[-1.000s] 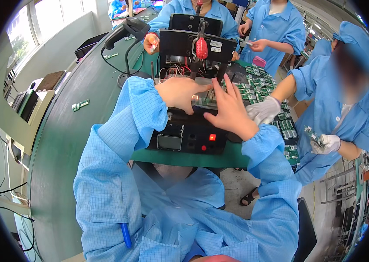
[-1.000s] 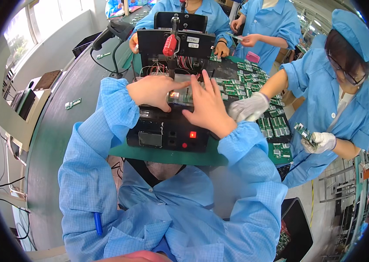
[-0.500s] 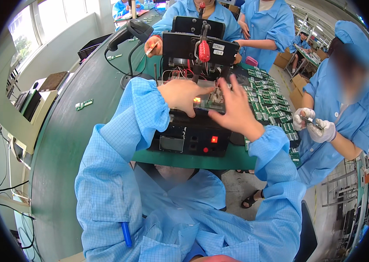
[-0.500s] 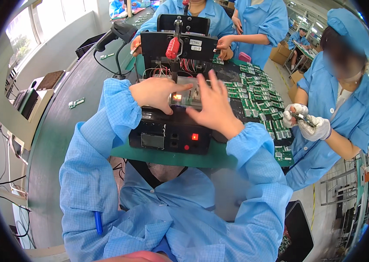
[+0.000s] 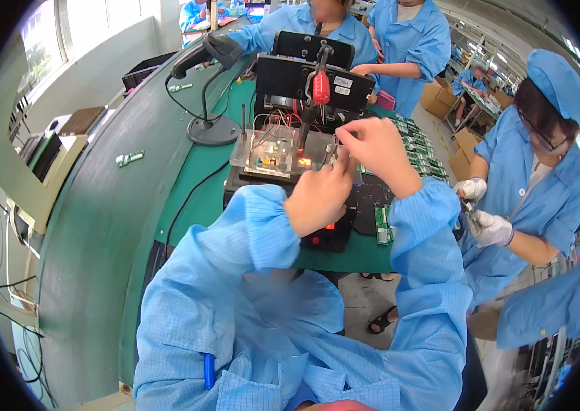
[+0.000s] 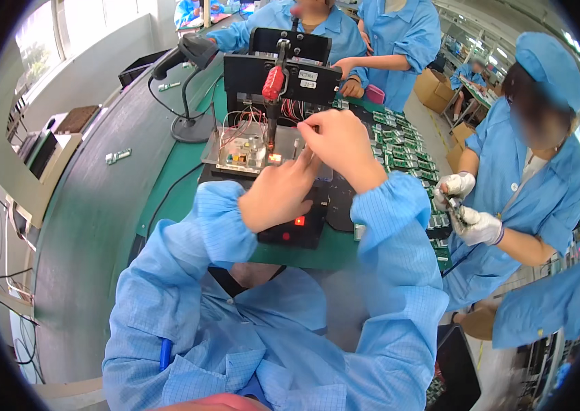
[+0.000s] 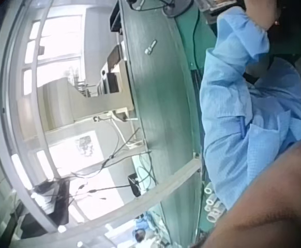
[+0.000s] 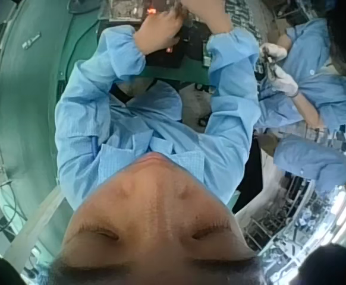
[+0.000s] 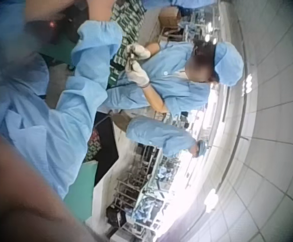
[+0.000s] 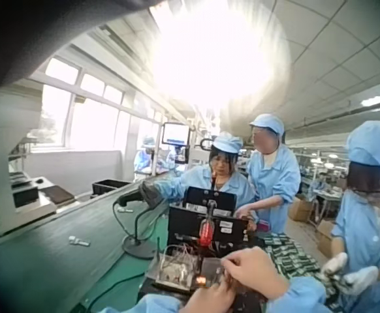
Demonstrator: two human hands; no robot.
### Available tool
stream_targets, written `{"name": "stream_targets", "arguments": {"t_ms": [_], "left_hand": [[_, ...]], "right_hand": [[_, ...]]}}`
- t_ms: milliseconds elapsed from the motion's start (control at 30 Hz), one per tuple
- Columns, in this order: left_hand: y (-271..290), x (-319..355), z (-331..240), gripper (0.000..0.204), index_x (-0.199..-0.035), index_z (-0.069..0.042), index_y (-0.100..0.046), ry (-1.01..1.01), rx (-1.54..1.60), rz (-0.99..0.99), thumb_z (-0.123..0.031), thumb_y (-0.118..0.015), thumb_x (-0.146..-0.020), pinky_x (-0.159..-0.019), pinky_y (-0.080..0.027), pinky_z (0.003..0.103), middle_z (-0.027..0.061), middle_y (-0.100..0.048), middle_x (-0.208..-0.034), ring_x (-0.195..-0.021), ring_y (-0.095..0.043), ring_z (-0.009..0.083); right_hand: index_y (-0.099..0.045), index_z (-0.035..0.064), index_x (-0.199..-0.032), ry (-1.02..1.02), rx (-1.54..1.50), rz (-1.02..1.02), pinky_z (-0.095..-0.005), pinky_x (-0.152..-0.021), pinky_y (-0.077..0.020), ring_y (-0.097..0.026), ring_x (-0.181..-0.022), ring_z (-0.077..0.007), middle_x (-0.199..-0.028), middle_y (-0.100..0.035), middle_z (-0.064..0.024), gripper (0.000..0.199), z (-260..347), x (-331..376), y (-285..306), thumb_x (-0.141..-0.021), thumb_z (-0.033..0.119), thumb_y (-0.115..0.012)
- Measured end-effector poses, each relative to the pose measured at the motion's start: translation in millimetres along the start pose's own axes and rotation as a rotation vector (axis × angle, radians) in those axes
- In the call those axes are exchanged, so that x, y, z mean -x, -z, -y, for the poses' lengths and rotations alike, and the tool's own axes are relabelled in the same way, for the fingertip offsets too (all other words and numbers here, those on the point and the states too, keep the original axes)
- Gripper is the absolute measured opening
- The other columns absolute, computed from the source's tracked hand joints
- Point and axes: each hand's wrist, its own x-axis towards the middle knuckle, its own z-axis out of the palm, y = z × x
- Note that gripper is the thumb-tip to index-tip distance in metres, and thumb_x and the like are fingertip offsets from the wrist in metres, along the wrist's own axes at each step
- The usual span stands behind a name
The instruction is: Placing circuit boards into a testing jig and organizing them in a manufacturing facility.
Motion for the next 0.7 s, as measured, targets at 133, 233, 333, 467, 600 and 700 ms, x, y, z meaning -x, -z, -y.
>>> {"name": "stream_targets", "arguments": {"t_ms": [133, 233, 333, 467, 600, 700], "left_hand": [[-22.7, -2.6, -7.6, 0.064, -0.122, 0.011, -0.05, 0.081, -0.038, -0.053, -0.006, -0.069, -0.064, -0.058, -0.055, 0.037, 0.0282, -0.053, -0.123, -0.074, -0.067, 0.0287], [-25.9, -7.6, -7.9, 0.051, -0.112, 0.009, -0.053, 0.125, 0.051, -0.044, -0.004, -0.068, -0.065, -0.055, -0.053, 0.037, 0.0252, -0.057, -0.106, -0.07, -0.067, 0.03], [-29.7, -8.5, -11.6, 0.045, -0.107, 0.008, -0.054, 0.156, 0.114, -0.034, -0.004, -0.067, -0.066, -0.053, -0.053, 0.038, 0.0247, -0.058, -0.099, -0.066, -0.067, 0.0313], [-33.6, -6.3, -9.3, 0.049, -0.11, 0.01, -0.051, 0.18, 0.227, -0.037, -0.006, -0.068, -0.067, -0.052, -0.053, 0.041, 0.0255, -0.058, -0.1, -0.062, -0.067, 0.0336], [-30.7, 1.0, -14.2, 0.058, -0.115, 0.01, -0.046, 0.224, 0.281, -0.084, -0.01, -0.07, -0.067, -0.052, -0.054, 0.042, 0.0271, -0.055, -0.113, -0.065, -0.068, 0.0345], [-31.9, -0.1, -13.1, 0.063, -0.119, 0.01, -0.044, 0.245, 0.266, -0.088, -0.01, -0.072, -0.066, -0.052, -0.054, 0.043, 0.0277, -0.051, -0.121, -0.065, -0.068, 0.0343]], "right_hand": [[-0.073, 0.002, -0.078, -0.007, 0.122, 0.133, -0.0384, -0.054, -0.0491, -0.064, -0.058, -0.0322, -0.063, -0.065, -0.0162, 0.026, -1.3, -21.7, -6.5, -0.079, 0.026, -0.065], [-0.073, 0.0009, -0.078, 0.018, 0.125, 0.197, -0.0382, -0.059, -0.0526, -0.065, -0.06, -0.0332, -0.064, -0.065, -0.0181, 0.023, -4.5, -16.0, -27.3, -0.074, 0.022, -0.065], [-0.073, -0.0002, -0.078, 0.02, 0.085, 0.204, -0.0384, -0.059, -0.0525, -0.066, -0.06, -0.0326, -0.065, -0.065, -0.0183, 0.023, -7.7, -15.4, -21.5, -0.074, 0.021, -0.066], [-0.073, 0.0016, -0.079, -0.017, 0.06, 0.258, -0.0386, -0.062, -0.0538, -0.067, -0.063, -0.0326, -0.068, -0.066, -0.0179, 0.022, -3.8, -14.7, -21.7, -0.073, 0.021, -0.065], [-0.074, 0.0036, -0.078, -0.029, 0.024, 0.269, -0.0387, -0.064, -0.0551, -0.068, -0.065, -0.0316, -0.069, -0.068, -0.0167, 0.021, -6.0, -15.7, -15.9, -0.073, 0.022, -0.065], [-0.074, 0.0026, -0.078, -0.062, 0.012, 0.277, -0.0378, -0.065, -0.055, -0.068, -0.065, -0.0315, -0.07, -0.068, -0.0172, 0.021, -6.2, -17.9, -16.3, -0.073, 0.021, -0.065]]}}
